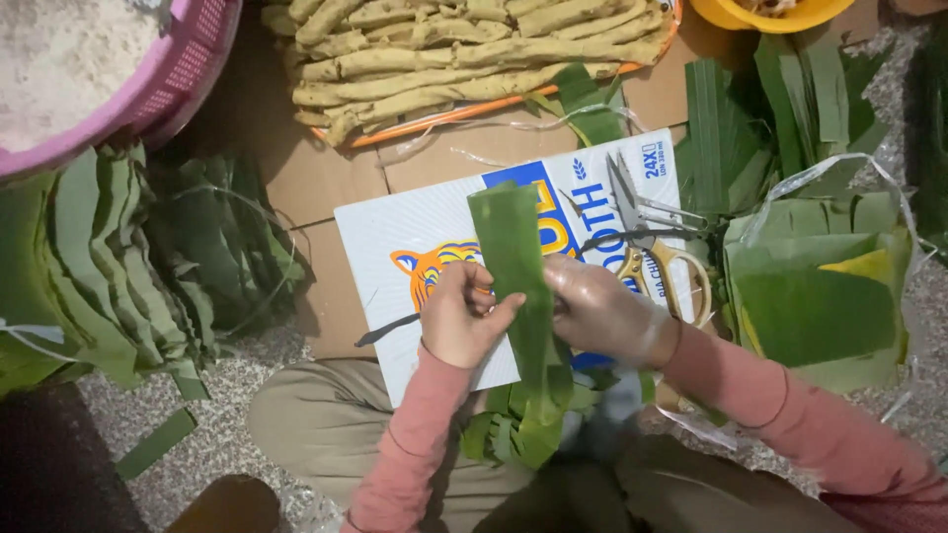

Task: The person is preparing empanadas by folding leaves, filling them with a rice mixture, and wrapping them.

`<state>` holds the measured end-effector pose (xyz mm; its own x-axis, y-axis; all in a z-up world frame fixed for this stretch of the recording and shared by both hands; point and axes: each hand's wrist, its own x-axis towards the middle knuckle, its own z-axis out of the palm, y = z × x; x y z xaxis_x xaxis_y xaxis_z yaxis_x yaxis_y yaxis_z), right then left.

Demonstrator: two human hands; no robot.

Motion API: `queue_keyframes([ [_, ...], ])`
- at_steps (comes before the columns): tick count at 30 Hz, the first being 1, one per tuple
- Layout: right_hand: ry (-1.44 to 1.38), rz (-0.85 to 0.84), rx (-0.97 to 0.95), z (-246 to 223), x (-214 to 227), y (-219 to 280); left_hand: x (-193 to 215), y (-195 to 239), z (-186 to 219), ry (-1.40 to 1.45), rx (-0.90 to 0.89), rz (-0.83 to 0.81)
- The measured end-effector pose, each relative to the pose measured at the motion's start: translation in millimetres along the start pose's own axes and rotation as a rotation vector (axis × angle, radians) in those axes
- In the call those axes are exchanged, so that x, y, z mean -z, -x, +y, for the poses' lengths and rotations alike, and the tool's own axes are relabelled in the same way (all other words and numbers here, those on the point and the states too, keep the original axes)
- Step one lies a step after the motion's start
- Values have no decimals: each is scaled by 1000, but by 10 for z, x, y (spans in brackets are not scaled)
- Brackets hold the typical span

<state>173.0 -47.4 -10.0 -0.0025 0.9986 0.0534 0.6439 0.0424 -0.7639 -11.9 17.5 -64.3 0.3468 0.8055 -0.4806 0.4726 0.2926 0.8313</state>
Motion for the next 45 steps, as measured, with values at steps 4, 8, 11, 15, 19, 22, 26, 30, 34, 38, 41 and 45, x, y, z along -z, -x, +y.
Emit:
queue_keyframes([
  [4,-345,-205,-125,-86,359,-65,-21,154,213,-114,-46,44],
  [8,-483,-223,-268,-18,238,-15,-95,304,334,-243,-149,96],
  [11,-531,-112,-448,-4,58,-25,-207,401,351,-276,-243,208],
  [15,-517,-176,-840,-38,79,-21,-305,522,357,-292,-400,314],
  [19,-415,-311,-1005,-185,328,-414,-554,609,162,-424,-500,401],
  [22,-134,-520,-901,106,358,-536,-670,568,159,-492,-535,520],
  [26,195,-705,-691,254,507,-906,-719,567,145,-576,-538,607],
  [30,564,-619,-605,-31,667,-1254,-693,557,210,-590,-537,620],
  [34,606,-441,-262,-438,223,-1243,-705,596,315,-612,-536,646],
  [38,546,-575,278,-392,-802,-940,-603,678,693,-638,-444,611],
  [41,607,-718,245,-374,-993,-941,-588,708,571,-587,-464,549],
  [45,443,-540,79,-596,-515,-960,-520,705,388,-500,-496,431],
])
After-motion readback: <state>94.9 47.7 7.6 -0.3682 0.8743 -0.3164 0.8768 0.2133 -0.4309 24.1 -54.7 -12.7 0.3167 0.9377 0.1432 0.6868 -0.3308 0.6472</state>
